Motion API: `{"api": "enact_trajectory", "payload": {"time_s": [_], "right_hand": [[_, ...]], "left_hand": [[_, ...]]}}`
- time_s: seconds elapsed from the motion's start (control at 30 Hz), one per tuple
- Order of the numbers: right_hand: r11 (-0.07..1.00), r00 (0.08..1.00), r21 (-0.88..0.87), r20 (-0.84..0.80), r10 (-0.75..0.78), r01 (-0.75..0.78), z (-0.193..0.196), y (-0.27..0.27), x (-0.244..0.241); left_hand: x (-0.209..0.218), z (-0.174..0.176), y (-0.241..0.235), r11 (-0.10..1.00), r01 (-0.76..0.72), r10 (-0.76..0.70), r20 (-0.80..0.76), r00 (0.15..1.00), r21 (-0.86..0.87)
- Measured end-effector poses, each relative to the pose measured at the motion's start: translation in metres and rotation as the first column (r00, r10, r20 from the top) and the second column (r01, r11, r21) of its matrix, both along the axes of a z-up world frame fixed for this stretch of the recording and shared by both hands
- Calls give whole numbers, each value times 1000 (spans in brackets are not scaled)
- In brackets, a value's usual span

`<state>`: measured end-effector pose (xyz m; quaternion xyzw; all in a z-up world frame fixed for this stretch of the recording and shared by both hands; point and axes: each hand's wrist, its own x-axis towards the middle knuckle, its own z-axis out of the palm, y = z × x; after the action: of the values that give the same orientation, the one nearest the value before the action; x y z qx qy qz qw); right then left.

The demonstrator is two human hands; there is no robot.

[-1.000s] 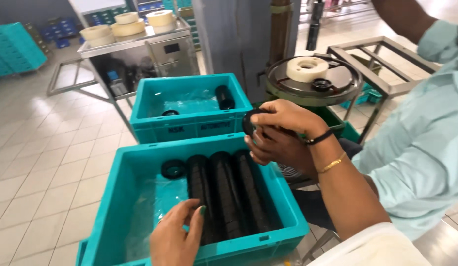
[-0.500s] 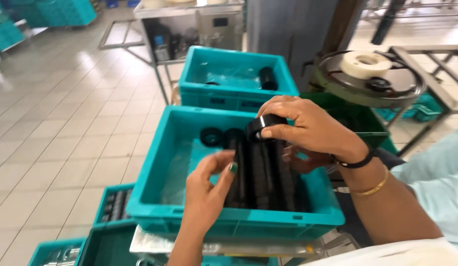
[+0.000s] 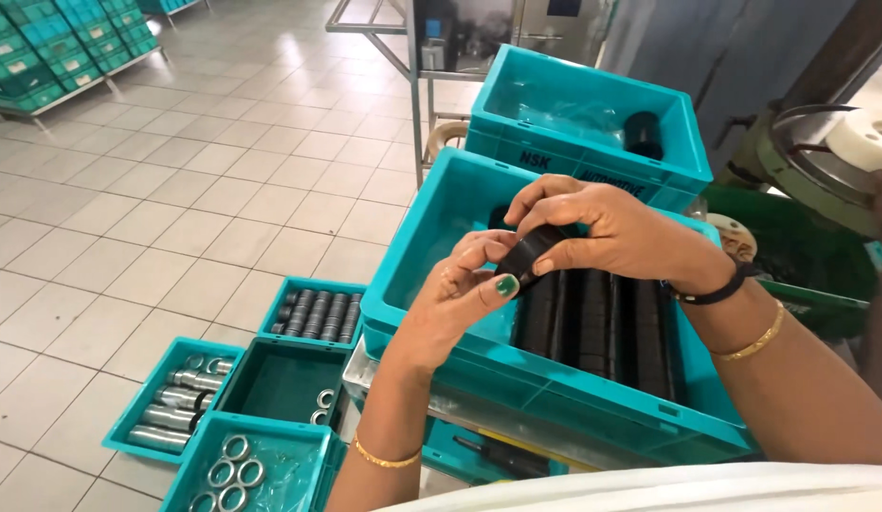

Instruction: Operate a CNC lathe, clean components with an air nozzle, use a digital measuring machine, and assist in pressing metal rings onto fixtures in a factory.

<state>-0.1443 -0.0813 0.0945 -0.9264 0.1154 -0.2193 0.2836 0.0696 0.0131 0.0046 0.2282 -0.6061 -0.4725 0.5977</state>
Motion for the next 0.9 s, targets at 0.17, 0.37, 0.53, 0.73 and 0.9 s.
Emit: {"api": "enact_trajectory", "payload": {"time_s": [0.17, 0.37, 0.53, 0.73, 0.9], "right_hand": [[965, 977, -160, -24, -214, 207, 8, 19, 4], [899, 921, -264, -81, -382, 350, -12, 45, -77], [800, 799, 71, -145, -583, 596, -80, 61, -117], [652, 660, 154, -334, -673, 743, -87, 83, -88], [699, 676, 57, -319, -664, 713, -102, 77, -91]], "left_hand": [[-1, -19, -9, 996, 71, -55, -287, 956, 47], [6, -17, -9, 975, 158, -46, -553, 832, 156], [1, -25, -16, 989, 25, 49, -489, 871, 143], [-4, -24, -19, 985, -53, 116, -408, 905, 164], [-3, -26, -18, 982, -74, 137, -382, 914, 174]]}}
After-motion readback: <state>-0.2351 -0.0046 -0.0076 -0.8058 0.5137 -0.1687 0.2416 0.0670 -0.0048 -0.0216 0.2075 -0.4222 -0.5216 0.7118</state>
